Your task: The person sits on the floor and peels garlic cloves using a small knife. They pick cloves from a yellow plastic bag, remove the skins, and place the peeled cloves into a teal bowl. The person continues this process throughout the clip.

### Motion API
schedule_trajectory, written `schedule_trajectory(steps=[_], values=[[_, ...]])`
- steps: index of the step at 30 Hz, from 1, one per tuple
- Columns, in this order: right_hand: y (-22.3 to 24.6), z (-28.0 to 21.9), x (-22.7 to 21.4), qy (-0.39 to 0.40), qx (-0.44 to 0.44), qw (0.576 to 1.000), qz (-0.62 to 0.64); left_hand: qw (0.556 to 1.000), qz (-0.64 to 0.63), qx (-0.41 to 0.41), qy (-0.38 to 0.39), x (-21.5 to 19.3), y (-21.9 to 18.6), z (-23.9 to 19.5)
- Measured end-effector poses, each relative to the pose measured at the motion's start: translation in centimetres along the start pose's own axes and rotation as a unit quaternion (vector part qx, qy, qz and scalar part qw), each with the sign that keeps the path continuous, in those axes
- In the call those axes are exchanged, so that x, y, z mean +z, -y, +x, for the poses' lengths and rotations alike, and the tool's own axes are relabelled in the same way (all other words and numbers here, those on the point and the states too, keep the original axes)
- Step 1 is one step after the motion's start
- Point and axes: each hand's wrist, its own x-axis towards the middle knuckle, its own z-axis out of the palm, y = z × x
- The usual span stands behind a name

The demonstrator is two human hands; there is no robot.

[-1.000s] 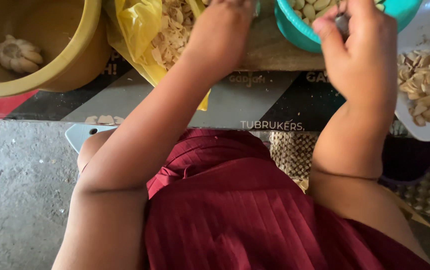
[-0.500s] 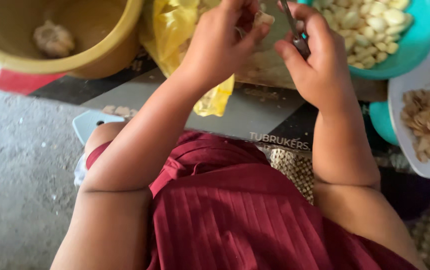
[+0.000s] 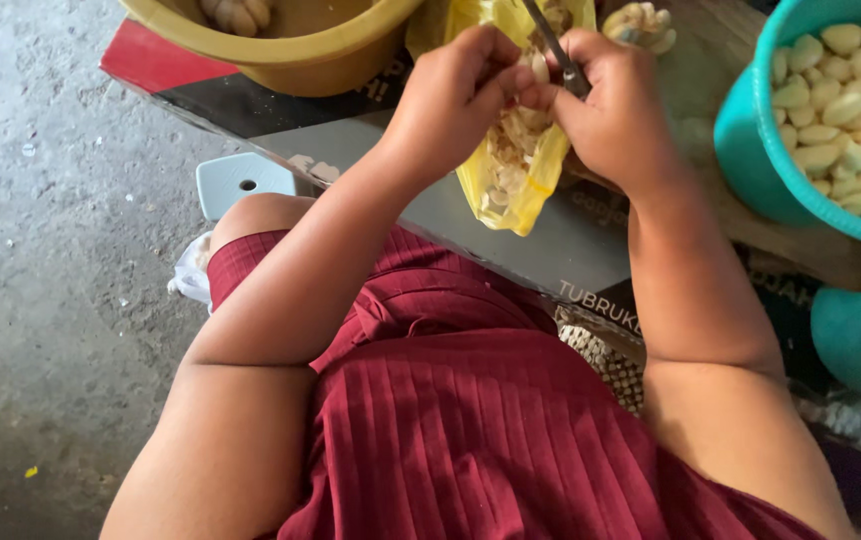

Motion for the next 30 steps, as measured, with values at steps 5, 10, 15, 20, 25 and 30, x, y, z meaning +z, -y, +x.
schedule_trajectory(steps=[5,10,15,20,25,30], values=[[0.5,-0.3,-0.1,-0.006,0.032,0.999,-0.031,0.999,0.052,0.001,0.015,-0.5,-0.3,-0.7],[0.1,-0.5,-1.4,-0.01,0.014,0.999,-0.051,0.991,-0.117,-0.044,0.047,0.4,0.9,-1.3],[-0.2,-0.9,-1.9,-0.014,0.052,0.998,-0.016,0.904,-0.381,-0.178,0.078,1.1,2.3,-0.6],[0.2,-0.7,-2.1,-0.005,0.031,0.997,0.069,0.84,-0.477,-0.247,0.075,1.8,1.9,-0.9],[0.8,-0.8,-1.3,-0.015,0.034,0.998,0.05,0.836,-0.49,-0.226,0.105,4.1,2.0,-1.5],[2.5,-0.4,-0.9,-0.015,-0.051,0.996,-0.072,0.803,-0.54,-0.226,0.107,4.2,2.8,-1.3]])
